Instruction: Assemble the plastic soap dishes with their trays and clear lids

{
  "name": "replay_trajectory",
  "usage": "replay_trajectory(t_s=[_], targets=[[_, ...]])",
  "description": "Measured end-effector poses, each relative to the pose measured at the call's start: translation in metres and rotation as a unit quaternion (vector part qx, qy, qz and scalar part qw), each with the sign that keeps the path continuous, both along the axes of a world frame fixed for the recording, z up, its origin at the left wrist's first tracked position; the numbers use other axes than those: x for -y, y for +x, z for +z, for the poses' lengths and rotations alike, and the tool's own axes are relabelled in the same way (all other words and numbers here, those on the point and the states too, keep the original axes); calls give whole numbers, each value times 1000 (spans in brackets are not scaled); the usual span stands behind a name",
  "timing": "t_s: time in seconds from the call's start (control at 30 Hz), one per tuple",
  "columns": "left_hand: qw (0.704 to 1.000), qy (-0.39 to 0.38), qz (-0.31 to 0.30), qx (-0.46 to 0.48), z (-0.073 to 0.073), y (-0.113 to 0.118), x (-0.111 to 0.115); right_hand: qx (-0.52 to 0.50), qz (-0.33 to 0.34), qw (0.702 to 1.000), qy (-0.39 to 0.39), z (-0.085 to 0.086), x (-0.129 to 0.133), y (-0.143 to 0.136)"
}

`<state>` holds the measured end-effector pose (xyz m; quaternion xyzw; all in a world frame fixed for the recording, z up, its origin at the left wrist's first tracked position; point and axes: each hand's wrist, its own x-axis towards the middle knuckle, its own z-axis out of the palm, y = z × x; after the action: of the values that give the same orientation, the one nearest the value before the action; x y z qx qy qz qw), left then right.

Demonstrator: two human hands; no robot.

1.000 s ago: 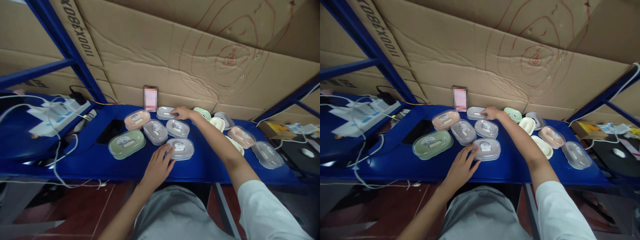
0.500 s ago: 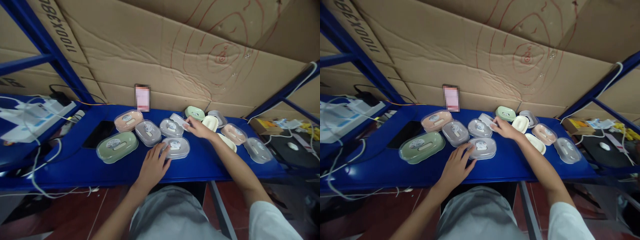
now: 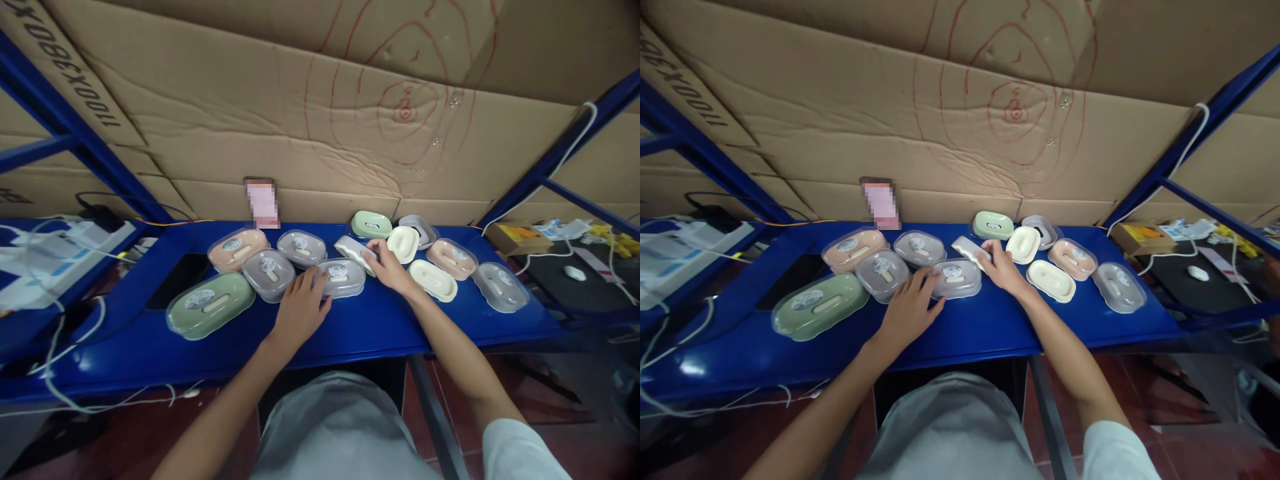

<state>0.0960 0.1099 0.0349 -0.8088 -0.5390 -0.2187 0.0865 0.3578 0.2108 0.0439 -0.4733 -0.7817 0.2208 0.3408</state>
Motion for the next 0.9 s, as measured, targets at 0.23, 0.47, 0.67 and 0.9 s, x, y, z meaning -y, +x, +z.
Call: replay_trajectory(t_s=[0.23, 0.47, 0.67, 0.9], targets=[[999, -11, -16, -50, 16, 0, -30, 19, -6, 1000, 16, 0, -3, 2], [999, 32, -32, -19, 25, 13, -63, 54, -41, 990, 123, 5, 13, -9], [984, 102, -117, 83, 14, 17, -51, 88, -32, 981, 169, 16, 33, -17], [974, 143, -166, 50, 18, 15, -36, 111, -47, 972, 201, 19, 38, -15]])
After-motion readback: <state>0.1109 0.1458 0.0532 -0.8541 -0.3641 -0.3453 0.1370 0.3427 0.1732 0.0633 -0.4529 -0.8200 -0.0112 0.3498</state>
